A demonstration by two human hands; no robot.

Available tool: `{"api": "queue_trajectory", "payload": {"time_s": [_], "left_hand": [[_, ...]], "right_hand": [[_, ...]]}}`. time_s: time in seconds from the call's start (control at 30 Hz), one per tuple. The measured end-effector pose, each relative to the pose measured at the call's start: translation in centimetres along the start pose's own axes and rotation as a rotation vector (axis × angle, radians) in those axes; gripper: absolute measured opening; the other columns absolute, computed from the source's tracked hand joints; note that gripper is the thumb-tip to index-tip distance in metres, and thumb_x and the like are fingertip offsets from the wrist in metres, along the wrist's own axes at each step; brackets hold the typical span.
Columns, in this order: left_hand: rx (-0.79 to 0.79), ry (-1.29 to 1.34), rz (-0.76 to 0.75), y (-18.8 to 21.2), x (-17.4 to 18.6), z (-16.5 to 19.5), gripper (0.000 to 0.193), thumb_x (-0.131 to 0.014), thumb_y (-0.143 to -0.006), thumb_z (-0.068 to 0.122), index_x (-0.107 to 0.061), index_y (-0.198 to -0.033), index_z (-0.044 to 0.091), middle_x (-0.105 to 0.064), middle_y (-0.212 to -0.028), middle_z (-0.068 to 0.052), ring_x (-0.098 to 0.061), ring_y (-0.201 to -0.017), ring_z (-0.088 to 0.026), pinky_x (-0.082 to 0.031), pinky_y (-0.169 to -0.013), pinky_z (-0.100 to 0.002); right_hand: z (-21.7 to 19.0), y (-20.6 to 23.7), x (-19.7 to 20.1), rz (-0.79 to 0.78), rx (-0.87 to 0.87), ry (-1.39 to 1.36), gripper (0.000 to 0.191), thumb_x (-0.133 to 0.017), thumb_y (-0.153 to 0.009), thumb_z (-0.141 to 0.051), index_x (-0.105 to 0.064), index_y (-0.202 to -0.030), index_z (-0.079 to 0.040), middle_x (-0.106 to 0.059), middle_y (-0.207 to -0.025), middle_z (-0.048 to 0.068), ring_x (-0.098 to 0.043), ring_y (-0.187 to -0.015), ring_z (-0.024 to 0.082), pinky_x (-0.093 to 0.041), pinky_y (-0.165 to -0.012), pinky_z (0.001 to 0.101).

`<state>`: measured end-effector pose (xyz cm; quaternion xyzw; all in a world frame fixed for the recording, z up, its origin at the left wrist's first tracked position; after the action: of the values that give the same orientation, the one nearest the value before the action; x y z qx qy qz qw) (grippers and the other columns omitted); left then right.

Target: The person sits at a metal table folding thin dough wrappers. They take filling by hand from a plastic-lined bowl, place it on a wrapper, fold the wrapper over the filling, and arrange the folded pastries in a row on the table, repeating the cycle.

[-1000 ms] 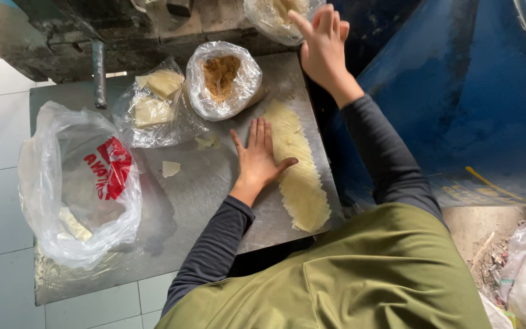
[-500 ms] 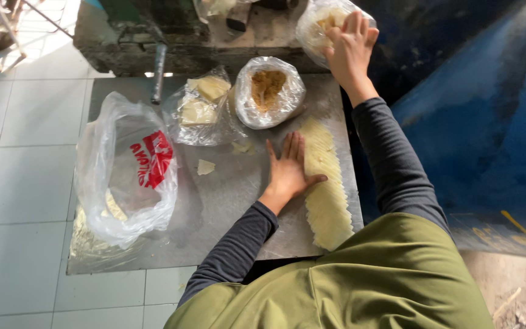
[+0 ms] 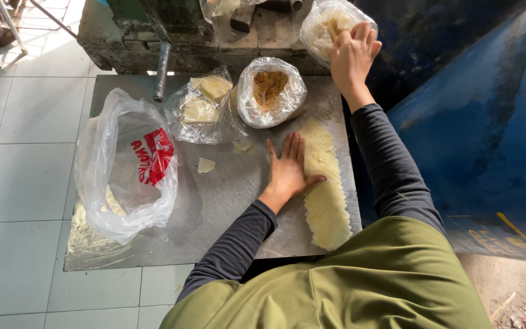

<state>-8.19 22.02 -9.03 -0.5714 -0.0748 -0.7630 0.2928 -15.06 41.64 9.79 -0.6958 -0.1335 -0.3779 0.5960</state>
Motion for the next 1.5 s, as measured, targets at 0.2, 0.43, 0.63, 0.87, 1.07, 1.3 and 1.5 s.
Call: {"api": "queue_trajectory", "payload": {"time_s": [0.2,0.43,0.63,0.87,1.07,1.3,1.5], "left_hand": [[-0.004,-0.002,0.005,-0.1,0.7,-0.1,0.131,-0.048,-0.071,0.092,-0.028,-0.155,-0.006,-0.029,-0.164,-0.021,-0.02,-0.155,-0.03,0.005,-0.114,-0.077],[0.004,-0.01,-0.092,0.3,1.3,-0.1,0.13,-0.046,-0.075,0.093,-0.024,-0.158,-0.005,-0.024,-0.168,-0.019,-0.015,-0.158,-0.028,0.006,-0.117,-0.074],[0.009,-0.129,-0.158,0.0,1.8,0.2,0.131,-0.04,-0.075,0.094,-0.017,-0.16,-0.003,-0.017,-0.169,-0.017,-0.009,-0.157,-0.026,0.009,-0.115,-0.074],[0.007,-0.109,-0.172,-0.2,1.7,0.1,0.129,-0.036,-0.077,0.094,-0.017,-0.16,-0.003,-0.016,-0.169,-0.017,-0.008,-0.157,-0.027,0.009,-0.114,-0.074],[-0.006,-0.137,-0.143,-0.1,1.4,0.1,0.129,-0.033,-0.078,0.095,-0.018,-0.16,-0.004,-0.015,-0.17,-0.018,-0.008,-0.158,-0.027,0.008,-0.114,-0.075],[0.004,-0.1,-0.161,-0.3,0.9,-0.1,0.129,-0.033,-0.076,0.095,-0.018,-0.16,-0.002,-0.015,-0.169,-0.017,-0.007,-0.157,-0.026,0.009,-0.114,-0.075],[0.008,-0.1,-0.145,-0.4,0.9,0.0,0.129,-0.034,-0.076,0.096,-0.02,-0.16,-0.001,-0.016,-0.169,-0.016,-0.008,-0.157,-0.026,0.008,-0.115,-0.075]], "right_hand": [[1.5,0.6,1.4,0.034,-0.129,-0.376,0.053,-0.097,-0.07,-0.02,-0.059,-0.106,-0.006,-0.041,-0.111,0.01,-0.043,-0.11,0.03,-0.036,-0.091,0.0423],[3.0,8.9,2.3,-0.537,-0.416,-1.029,0.045,-0.065,-0.079,0.008,-0.072,-0.118,-0.014,-0.04,-0.112,0.004,-0.045,-0.105,0.022,-0.045,-0.092,0.0305],[1.4,14.7,1.0,-0.723,-0.224,-0.775,0.064,-0.051,-0.066,0.019,-0.079,-0.111,-0.016,-0.046,-0.108,0.008,-0.048,-0.106,0.026,-0.043,-0.094,0.0318],[0.4,16.4,2.2,-0.629,0.091,-0.278,0.055,-0.071,-0.068,0.002,-0.081,-0.113,-0.028,-0.048,-0.1,0.005,-0.048,-0.1,0.025,-0.036,-0.089,0.0387],[0.8,16.2,4.0,-0.413,0.72,0.456,0.051,-0.059,-0.1,-0.023,-0.061,-0.149,-0.036,-0.046,-0.107,-0.003,-0.044,-0.102,0.016,-0.034,-0.091,0.0351],[0.8,15.6,3.7,-0.521,0.728,0.218,0.077,-0.057,-0.092,-0.006,-0.049,-0.153,-0.053,-0.045,-0.106,0.0,-0.047,-0.098,0.017,-0.035,-0.088,0.0333],[1.0,13.4,1.8,-0.479,0.69,0.194,0.069,-0.058,-0.096,-0.012,-0.05,-0.152,-0.051,-0.049,-0.109,-0.001,-0.049,-0.097,0.016,-0.036,-0.088,0.033]]}}
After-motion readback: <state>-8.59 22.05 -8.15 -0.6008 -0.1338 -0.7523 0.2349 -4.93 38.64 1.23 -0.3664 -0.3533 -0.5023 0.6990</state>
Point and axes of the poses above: each hand's wrist, its own y-axis away from the middle knuckle, its own x-axis out of the back of the hand, z = x × y, the point moved 4 cm from there along -y, towards the middle knuckle
